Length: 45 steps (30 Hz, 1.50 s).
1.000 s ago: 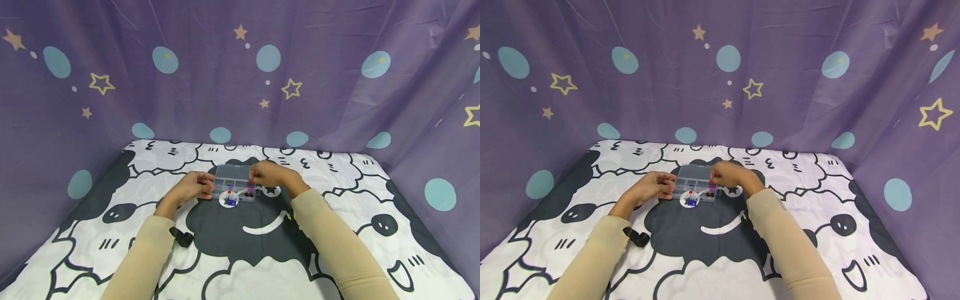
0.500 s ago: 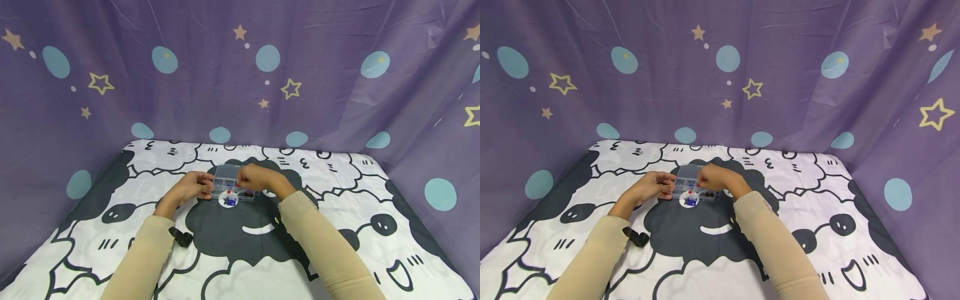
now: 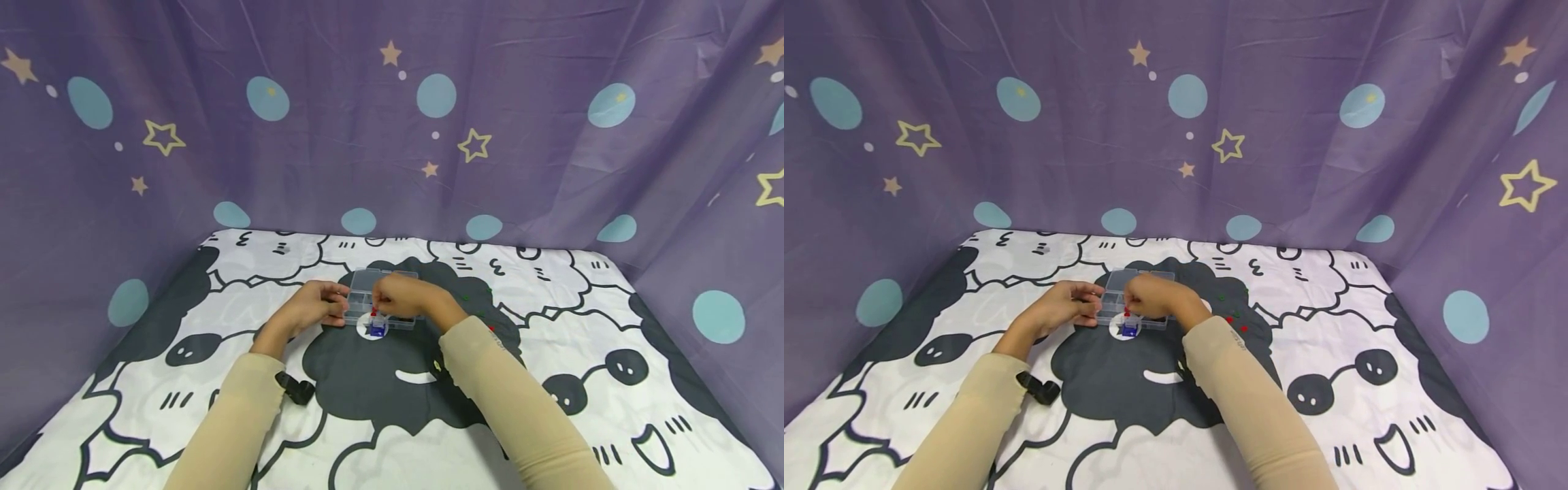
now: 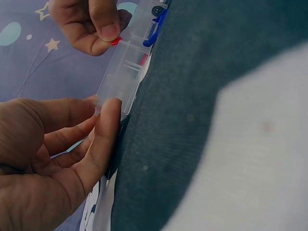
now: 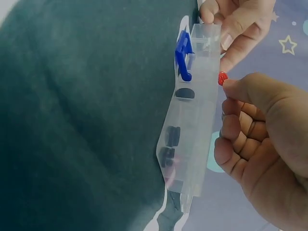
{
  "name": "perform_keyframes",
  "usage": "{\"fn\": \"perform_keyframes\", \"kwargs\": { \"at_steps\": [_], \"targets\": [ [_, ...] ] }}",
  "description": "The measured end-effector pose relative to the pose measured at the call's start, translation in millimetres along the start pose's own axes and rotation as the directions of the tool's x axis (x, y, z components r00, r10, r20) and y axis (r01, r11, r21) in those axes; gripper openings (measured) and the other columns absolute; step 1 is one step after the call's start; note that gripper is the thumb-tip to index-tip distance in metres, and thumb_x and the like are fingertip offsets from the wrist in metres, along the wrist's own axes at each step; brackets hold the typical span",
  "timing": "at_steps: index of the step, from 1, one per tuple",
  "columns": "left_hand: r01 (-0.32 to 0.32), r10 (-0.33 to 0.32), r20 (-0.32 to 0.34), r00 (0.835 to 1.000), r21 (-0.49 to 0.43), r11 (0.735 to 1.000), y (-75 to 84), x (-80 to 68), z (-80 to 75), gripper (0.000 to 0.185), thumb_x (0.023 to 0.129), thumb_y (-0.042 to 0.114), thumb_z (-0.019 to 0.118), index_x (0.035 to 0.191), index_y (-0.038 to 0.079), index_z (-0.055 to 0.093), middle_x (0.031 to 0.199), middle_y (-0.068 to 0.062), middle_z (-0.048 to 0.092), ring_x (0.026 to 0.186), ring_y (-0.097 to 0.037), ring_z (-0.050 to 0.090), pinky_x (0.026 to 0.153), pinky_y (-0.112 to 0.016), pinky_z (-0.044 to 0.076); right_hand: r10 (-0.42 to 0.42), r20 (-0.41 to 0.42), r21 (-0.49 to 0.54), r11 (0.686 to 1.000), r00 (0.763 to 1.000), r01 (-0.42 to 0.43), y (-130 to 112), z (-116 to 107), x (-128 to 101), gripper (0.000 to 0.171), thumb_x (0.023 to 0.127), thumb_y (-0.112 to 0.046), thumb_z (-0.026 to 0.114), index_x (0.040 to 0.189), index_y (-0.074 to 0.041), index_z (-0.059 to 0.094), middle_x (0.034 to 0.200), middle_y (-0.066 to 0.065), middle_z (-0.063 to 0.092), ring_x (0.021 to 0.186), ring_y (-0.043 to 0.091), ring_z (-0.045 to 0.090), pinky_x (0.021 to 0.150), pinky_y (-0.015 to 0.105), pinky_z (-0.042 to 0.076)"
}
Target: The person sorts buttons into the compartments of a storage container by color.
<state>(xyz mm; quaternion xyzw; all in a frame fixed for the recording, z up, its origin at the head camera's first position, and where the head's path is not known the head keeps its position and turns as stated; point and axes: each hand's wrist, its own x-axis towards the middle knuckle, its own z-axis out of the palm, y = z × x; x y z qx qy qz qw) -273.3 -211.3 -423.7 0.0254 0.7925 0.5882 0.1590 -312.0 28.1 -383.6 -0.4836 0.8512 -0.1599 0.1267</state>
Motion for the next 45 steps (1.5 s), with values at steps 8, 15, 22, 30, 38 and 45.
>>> {"fn": "perform_keyframes", "kwargs": {
  "at_steps": [8,15,22,30,38,45],
  "targets": [
    [-0.004,0.004,0.0,1.0,-0.003,1.0,1.0,-0.8,0.3,0.045,0.099,-0.007,0.061,0.144,-0.005,0.052,0.115,-0.02,0.061,0.087,-0.021,0.071,0.079,-0.035,0.066,0.026,-0.016,0.003,1.0,1.0,-0.026,-1,-1,-3,0.015,0.101,-0.004,0.058,0.095,-0.004,0.072,0.08,-0.004,0.061,0.066,0.008,0.052,0.063,0.022,0.048],
    [-0.001,0.001,-0.006,1.0,-0.004,1.0,2.3,-3.0,0.5,0.045,0.099,-0.007,0.061,0.143,-0.005,0.053,0.114,-0.02,0.061,0.087,-0.021,0.071,0.079,-0.035,0.066,0.054,-0.053,0.045,0.998,0.997,-0.052,4,-5,-12,0.013,0.102,-0.007,0.061,0.097,-0.004,0.073,0.083,-0.003,0.065,0.069,0.008,0.056,0.064,0.023,0.052],
    [-0.003,0.003,0.0,1.0,-0.007,1.0,3.3,-4.8,0.5,0.045,0.099,-0.008,0.061,0.143,-0.005,0.053,0.112,-0.019,0.062,0.087,-0.021,0.07,0.079,-0.035,0.066,0.051,-0.079,0.087,0.995,0.996,-0.045,14,-13,-29,0.012,0.104,-0.007,0.06,0.104,-0.002,0.071,0.088,0.0,0.068,0.068,0.009,0.057,0.065,0.024,0.055],
    [-0.004,0.004,0.001,1.0,-0.008,1.0,1.8,-5.4,-0.7,0.046,0.099,-0.007,0.062,0.144,-0.005,0.052,0.114,-0.02,0.061,0.088,-0.021,0.07,0.08,-0.035,0.066,0.049,-0.07,0.096,0.994,0.996,-0.042,26,-19,-44,0.013,0.104,-0.009,0.061,0.106,0.0,0.071,0.096,0.009,0.072,0.078,0.009,0.064,0.072,0.028,0.058],
    [-0.003,0.003,0.004,1.0,-0.005,1.0,0.9,-3.3,-0.8,0.046,0.099,-0.006,0.062,0.144,-0.004,0.052,0.115,-0.02,0.06,0.09,-0.023,0.071,0.081,-0.035,0.066,0.088,-0.071,0.131,0.988,0.994,-0.078,39,-23,-68,0.014,0.104,-0.011,0.062,0.107,-0.001,0.071,0.097,0.011,0.073,0.077,0.01,0.062,0.07,0.029,0.057],
    [-0.002,0.002,0.002,1.0,-0.006,1.0,0.2,-1.6,-0.5,0.046,0.099,-0.007,0.062,0.144,-0.004,0.052,0.115,-0.02,0.061,0.09,-0.023,0.071,0.081,-0.035,0.066,0.136,-0.08,0.112,0.986,0.987,-0.127,52,-23,-94,0.012,0.102,-0.008,0.065,0.108,-0.001,0.072,0.097,0.005,0.073,0.08,0.009,0.064,0.072,0.029,0.058]
  ]
}}
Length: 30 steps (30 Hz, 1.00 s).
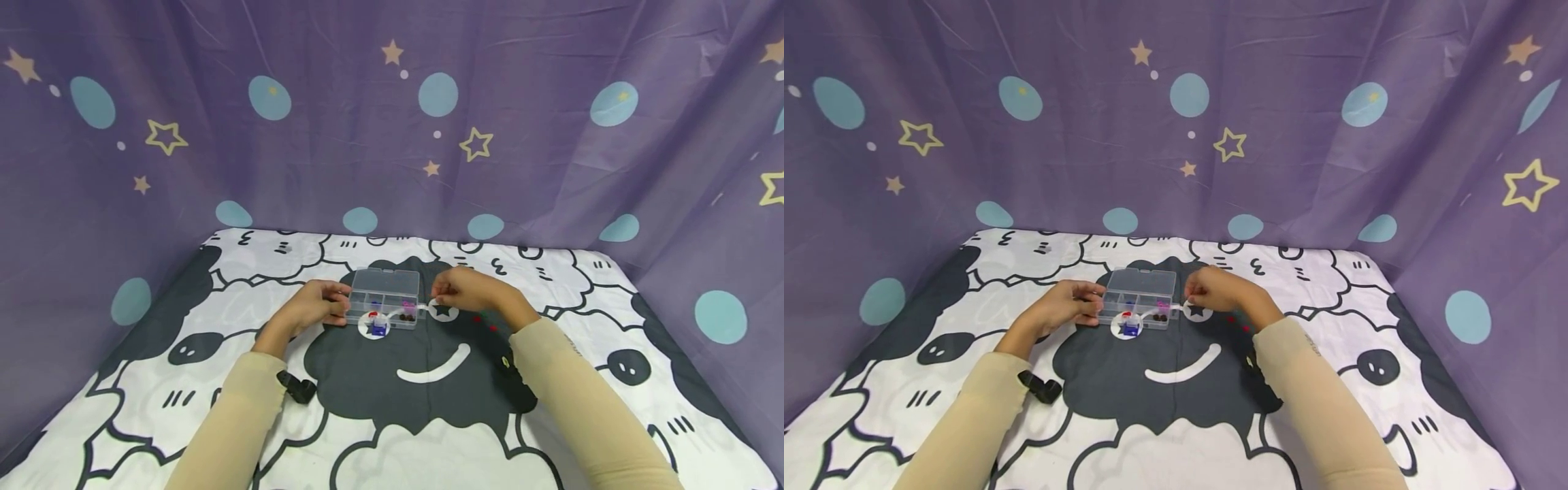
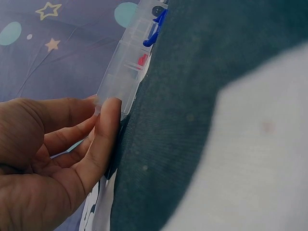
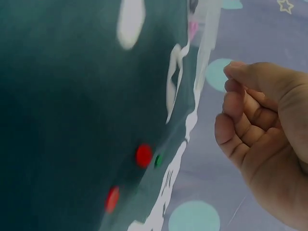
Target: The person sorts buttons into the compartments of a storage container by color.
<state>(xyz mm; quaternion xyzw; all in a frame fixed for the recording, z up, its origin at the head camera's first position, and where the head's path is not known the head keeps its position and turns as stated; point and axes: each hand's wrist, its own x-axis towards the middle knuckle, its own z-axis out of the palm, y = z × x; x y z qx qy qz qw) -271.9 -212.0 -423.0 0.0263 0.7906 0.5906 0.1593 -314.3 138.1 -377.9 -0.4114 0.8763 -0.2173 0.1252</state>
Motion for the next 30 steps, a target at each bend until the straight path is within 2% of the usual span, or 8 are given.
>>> {"fn": "perform_keyframes", "kwargs": {
  "at_steps": [5,14,17,24,30],
  "targets": [
    [-0.002,0.002,-0.001,1.0,-0.003,1.0,-0.3,-0.4,-0.6,0.046,0.099,-0.007,0.061,0.144,-0.004,0.053,0.115,-0.02,0.061,0.09,-0.022,0.07,0.081,-0.035,0.066,-0.007,-0.015,-0.021,1.0,1.0,0.006,12,-3,-16,0.007,0.099,-0.006,0.068,0.101,-0.002,0.073,0.091,0.0,0.071,0.079,0.009,0.063,0.072,0.031,0.058],
    [0.0,0.0,0.002,1.0,-0.01,1.0,0.3,-1.2,-0.4,0.046,0.099,-0.007,0.061,0.144,-0.004,0.052,0.116,-0.02,0.061,0.09,-0.022,0.071,0.081,-0.035,0.066,0.019,0.023,-0.071,0.997,1.0,-0.018,34,-6,-36,0.005,0.097,-0.007,0.069,0.096,-0.006,0.074,0.082,-0.007,0.068,0.072,0.006,0.059,0.067,0.028,0.056],
    [-0.001,0.001,0.003,1.0,-0.008,1.0,0.6,-1.1,-0.1,0.046,0.099,-0.008,0.061,0.144,-0.004,0.053,0.116,-0.021,0.061,0.089,-0.022,0.071,0.08,-0.035,0.066,0.038,0.044,-0.065,0.997,0.998,-0.036,39,-6,-42,0.004,0.096,-0.007,0.071,0.093,-0.007,0.074,0.078,-0.007,0.067,0.069,0.006,0.058,0.064,0.027,0.054],
    [-0.001,0.001,0.0,1.0,-0.004,1.0,0.5,-0.5,0.1,0.046,0.099,-0.007,0.061,0.144,-0.004,0.053,0.116,-0.021,0.061,0.09,-0.023,0.071,0.08,-0.036,0.066,0.135,0.089,-0.012,0.991,0.987,-0.134,45,-5,-53,0.006,0.091,-0.009,0.077,0.088,-0.011,0.073,0.074,-0.007,0.066,0.066,0.008,0.059,0.062,0.025,0.053],
    [-0.001,0.001,0.005,1.0,0.004,1.0,0.2,0.6,0.3,0.047,0.099,-0.006,0.062,0.145,-0.004,0.052,0.118,-0.021,0.06,0.09,-0.023,0.071,0.081,-0.036,0.066,0.126,0.083,-0.028,0.992,0.989,-0.124,51,-1,-56,0.01,0.087,-0.012,0.082,0.085,-0.012,0.072,0.07,-0.009,0.066,0.065,0.006,0.06,0.061,0.024,0.053]
  ]
}}
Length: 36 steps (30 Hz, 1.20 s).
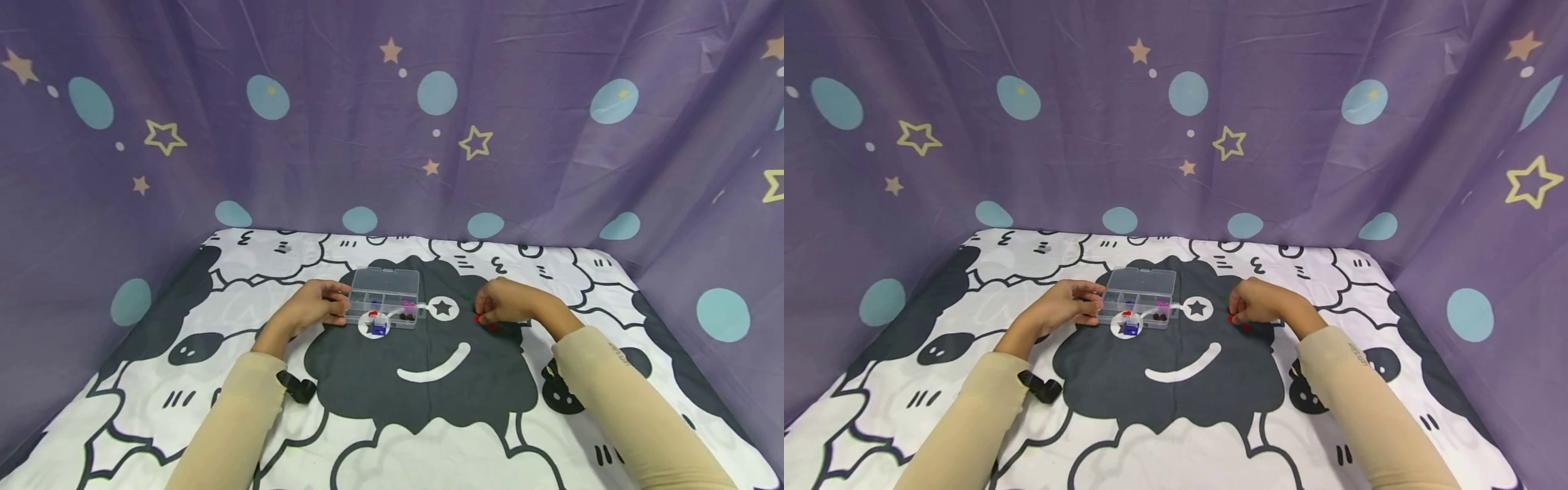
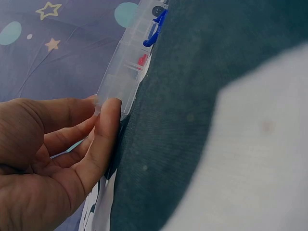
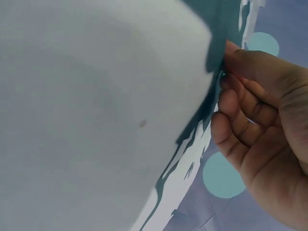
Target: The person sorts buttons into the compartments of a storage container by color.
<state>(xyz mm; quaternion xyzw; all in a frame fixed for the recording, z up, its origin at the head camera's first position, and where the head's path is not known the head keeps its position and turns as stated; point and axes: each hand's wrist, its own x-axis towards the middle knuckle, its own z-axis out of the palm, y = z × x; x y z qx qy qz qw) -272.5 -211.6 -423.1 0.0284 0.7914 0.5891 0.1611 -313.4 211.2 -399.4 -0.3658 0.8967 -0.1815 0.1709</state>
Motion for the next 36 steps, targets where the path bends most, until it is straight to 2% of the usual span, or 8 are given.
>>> {"fn": "perform_keyframes", "kwargs": {
  "at_steps": [15,36],
  "targets": [
    [-0.003,0.003,-0.004,1.0,0.0,1.0,0.2,-0.6,0.3,0.046,0.099,-0.006,0.062,0.144,-0.005,0.052,0.116,-0.02,0.061,0.088,-0.022,0.071,0.08,-0.036,0.066,-0.015,-0.008,0.009,1.0,1.0,0.015,1.6,1.3,1.0,0.009,0.087,-0.014,0.083,0.085,-0.013,0.074,0.072,-0.01,0.067,0.066,0.006,0.061,0.063,0.024,0.055],
    [0.018,-0.018,-0.008,1.0,0.0,1.0,4.2,-2.1,0.8,0.045,0.099,-0.005,0.062,0.144,-0.003,0.053,0.116,-0.021,0.061,0.089,-0.023,0.071,0.081,-0.037,0.066,-0.045,-0.027,0.05,0.998,0.999,0.046,5.1,2.5,1.5,0.009,0.09,-0.008,0.078,0.084,-0.012,0.074,0.071,-0.008,0.066,0.063,0.006,0.059,0.059,0.023,0.054]
  ]
}}
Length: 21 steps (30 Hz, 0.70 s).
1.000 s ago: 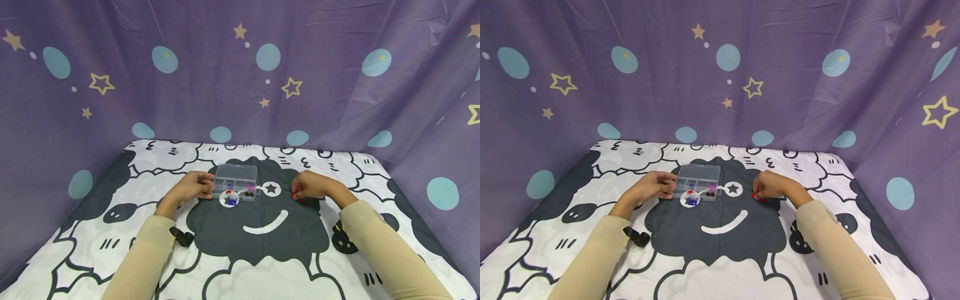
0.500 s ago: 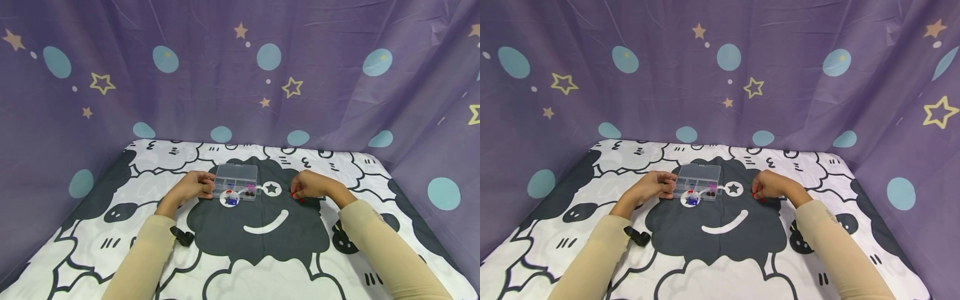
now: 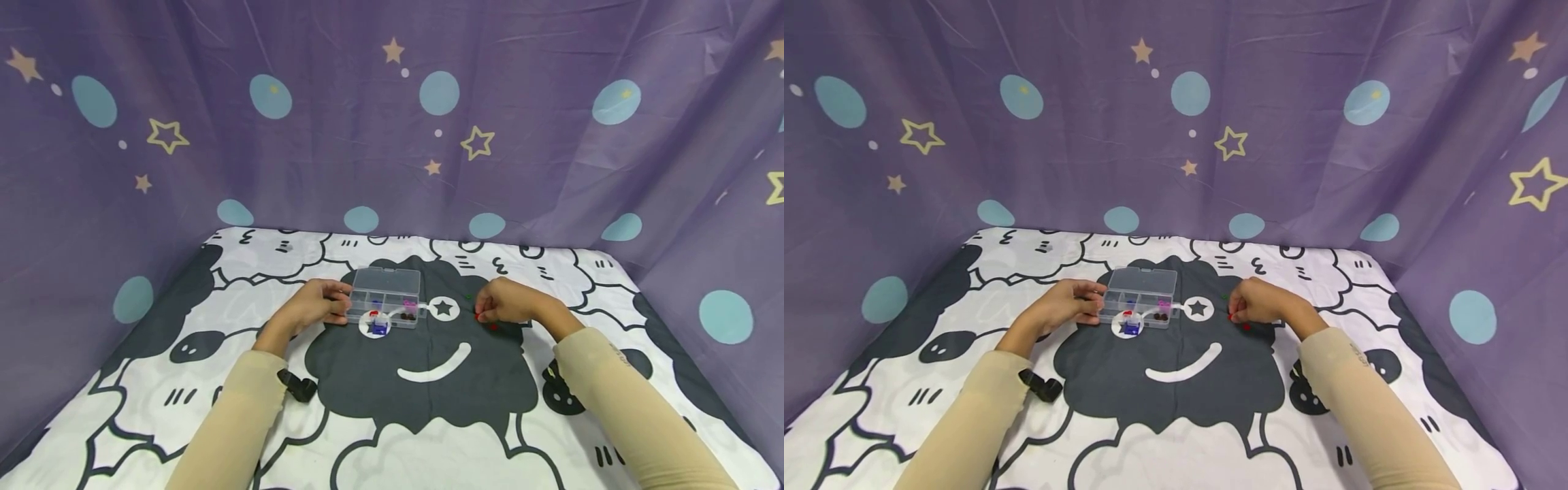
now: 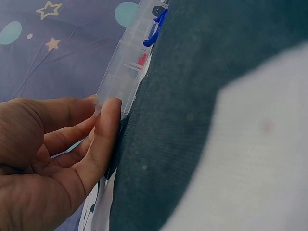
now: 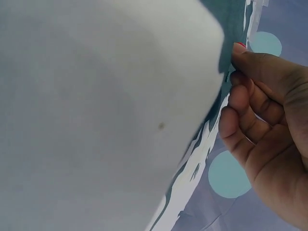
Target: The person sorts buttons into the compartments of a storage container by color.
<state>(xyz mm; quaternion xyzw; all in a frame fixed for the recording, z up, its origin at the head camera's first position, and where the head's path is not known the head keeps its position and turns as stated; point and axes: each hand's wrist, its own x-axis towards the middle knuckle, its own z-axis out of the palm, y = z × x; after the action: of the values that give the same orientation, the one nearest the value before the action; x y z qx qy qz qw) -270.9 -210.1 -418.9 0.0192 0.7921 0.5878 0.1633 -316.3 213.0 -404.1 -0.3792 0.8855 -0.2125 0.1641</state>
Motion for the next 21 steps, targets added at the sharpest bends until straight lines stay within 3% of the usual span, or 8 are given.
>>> {"fn": "perform_keyframes", "kwargs": {
  "at_steps": [21],
  "targets": [
    [-0.007,0.007,0.0,1.0,-0.004,1.0,-2.0,1.0,-0.3,0.046,0.099,-0.006,0.062,0.144,-0.004,0.053,0.115,-0.02,0.061,0.088,-0.022,0.071,0.08,-0.036,0.066,-0.12,-0.089,-0.04,0.992,0.989,0.116,-18,-7,18,0.008,0.097,-0.006,0.069,0.09,-0.004,0.074,0.07,-0.011,0.059,0.06,0.004,0.049,0.055,0.022,0.044]
  ]
}}
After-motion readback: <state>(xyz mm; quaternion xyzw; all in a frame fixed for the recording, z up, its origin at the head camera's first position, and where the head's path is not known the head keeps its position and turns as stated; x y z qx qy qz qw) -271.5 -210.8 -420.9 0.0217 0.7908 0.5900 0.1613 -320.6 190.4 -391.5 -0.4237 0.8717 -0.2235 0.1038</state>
